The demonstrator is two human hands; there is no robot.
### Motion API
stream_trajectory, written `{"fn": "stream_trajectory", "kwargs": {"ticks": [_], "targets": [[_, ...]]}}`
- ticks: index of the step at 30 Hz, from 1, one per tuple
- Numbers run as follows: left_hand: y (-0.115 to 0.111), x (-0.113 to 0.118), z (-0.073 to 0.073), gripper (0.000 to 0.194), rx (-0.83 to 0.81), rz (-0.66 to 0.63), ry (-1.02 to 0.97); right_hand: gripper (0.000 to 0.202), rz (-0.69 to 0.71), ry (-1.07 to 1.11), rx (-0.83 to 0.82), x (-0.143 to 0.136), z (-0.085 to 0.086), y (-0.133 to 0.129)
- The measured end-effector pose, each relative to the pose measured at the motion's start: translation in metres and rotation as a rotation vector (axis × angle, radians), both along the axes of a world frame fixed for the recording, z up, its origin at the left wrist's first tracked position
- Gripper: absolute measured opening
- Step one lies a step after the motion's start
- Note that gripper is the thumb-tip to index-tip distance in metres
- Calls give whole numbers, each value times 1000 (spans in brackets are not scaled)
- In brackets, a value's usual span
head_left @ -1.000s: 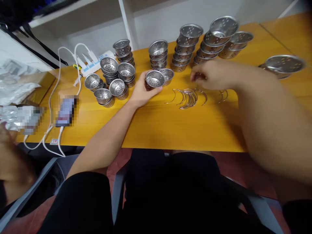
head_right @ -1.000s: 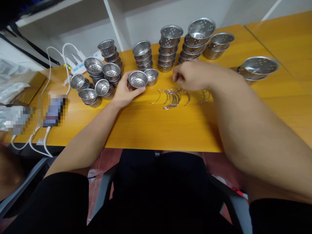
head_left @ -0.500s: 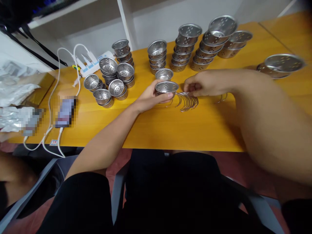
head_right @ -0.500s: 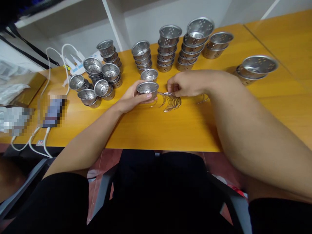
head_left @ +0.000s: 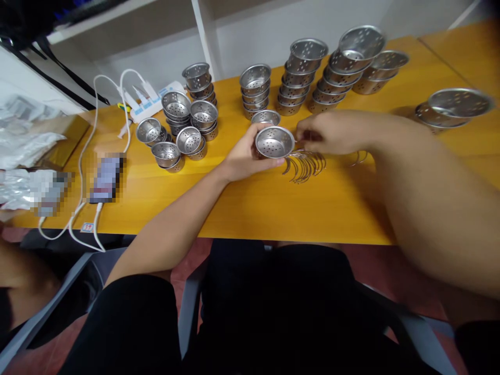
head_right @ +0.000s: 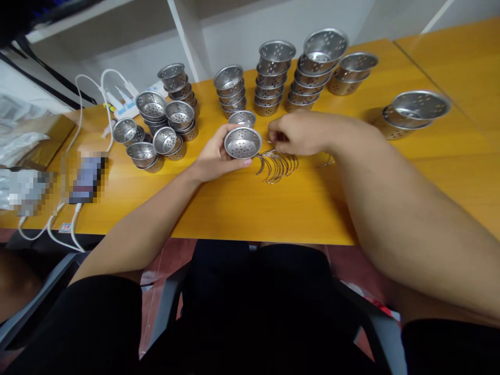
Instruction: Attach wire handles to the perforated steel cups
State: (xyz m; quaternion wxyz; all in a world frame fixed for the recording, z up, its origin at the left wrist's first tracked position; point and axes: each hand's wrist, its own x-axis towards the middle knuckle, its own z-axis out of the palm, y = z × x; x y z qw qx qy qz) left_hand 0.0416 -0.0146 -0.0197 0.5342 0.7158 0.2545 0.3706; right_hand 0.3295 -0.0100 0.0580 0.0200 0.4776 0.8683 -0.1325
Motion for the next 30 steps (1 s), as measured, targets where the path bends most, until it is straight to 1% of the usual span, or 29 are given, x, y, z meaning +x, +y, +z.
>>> {"fn": "stream_trajectory", "kwargs": {"ticks": [2,5,9,12,14,17,20,22,25,30], "targets": [[4,-2,-1,112,49,58,1,13,-79,22,82,-1,4,-2],[7,-5,1,111,66,141,28,16,-169,132,206,-5,8,-5],[9,-6,2,111,53,165,28,28,-214,268,291,-14,8,-11],[8,-8,4,108,69,194,28,23,-254,339,312,-20,6,-14],[6,-10,8,105,79,211,56,20,-276,413,304,-23,3,-15],[5,-14,16,104,95,245,85,21,-304,520,280,-29,-2,-16],[6,-16,19,101,141,299,74,22,-302,583,264,-35,-8,-16],[8,-16,19,100,153,323,71,26,-288,608,260,-39,-11,-18],[10,-15,14,100,147,343,74,35,-297,607,234,-44,-14,-21],[20,-14,-2,100,186,291,11,33,-282,694,284,-47,-19,-20]]}}
